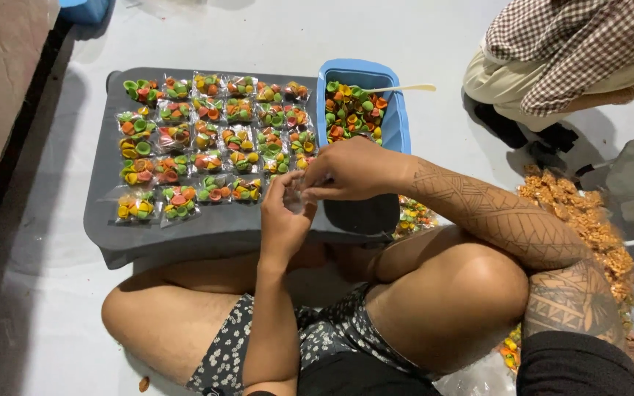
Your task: Manually filling small plastic bags with snacks using a spoon and arranging them on a tray.
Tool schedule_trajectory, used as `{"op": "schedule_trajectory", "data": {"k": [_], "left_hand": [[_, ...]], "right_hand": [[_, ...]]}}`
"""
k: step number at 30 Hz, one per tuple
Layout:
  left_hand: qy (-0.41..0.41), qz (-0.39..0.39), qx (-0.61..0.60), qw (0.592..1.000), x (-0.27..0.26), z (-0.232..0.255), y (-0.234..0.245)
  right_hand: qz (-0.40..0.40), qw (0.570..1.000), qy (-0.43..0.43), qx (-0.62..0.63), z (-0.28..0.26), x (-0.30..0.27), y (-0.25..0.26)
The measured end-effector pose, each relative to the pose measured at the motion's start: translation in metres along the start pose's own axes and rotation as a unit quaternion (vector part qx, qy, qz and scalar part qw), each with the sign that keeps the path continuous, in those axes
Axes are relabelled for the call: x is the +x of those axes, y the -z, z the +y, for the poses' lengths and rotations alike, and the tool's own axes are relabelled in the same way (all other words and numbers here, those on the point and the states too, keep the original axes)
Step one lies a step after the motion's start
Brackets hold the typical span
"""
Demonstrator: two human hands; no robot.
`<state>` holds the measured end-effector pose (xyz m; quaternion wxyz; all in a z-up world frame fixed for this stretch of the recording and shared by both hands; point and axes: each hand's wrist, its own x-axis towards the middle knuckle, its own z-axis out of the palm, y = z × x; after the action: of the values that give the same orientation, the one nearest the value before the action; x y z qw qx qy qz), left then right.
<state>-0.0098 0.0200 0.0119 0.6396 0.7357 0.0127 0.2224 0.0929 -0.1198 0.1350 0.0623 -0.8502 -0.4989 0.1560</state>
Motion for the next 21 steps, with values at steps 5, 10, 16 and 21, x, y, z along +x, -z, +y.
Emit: {"op": "schedule_trajectory", "data": {"k": [5,10,16,21], "left_hand": [[-0.012,0.044,0.016,0.999,0.000,0.006,-0.008],[-0.018,0.075,0.047,0.996,0.001,-0.003,-0.007],[-0.044,0.061,0.087,0.993,0.000,0.002,0.006],[-0.051,0.063,0.108,0.991,0.001,0.003,0.006]], "right_hand": [[0.040,0.999,-0.001,-0.004,-0.003,-0.005,0.001],[0.105,0.993,0.001,0.046,-0.008,-0.015,0.019],[0.339,0.938,0.031,-0.065,0.037,-0.048,0.029],[0.222,0.912,-0.217,-0.269,0.103,-0.085,0.005]]}}
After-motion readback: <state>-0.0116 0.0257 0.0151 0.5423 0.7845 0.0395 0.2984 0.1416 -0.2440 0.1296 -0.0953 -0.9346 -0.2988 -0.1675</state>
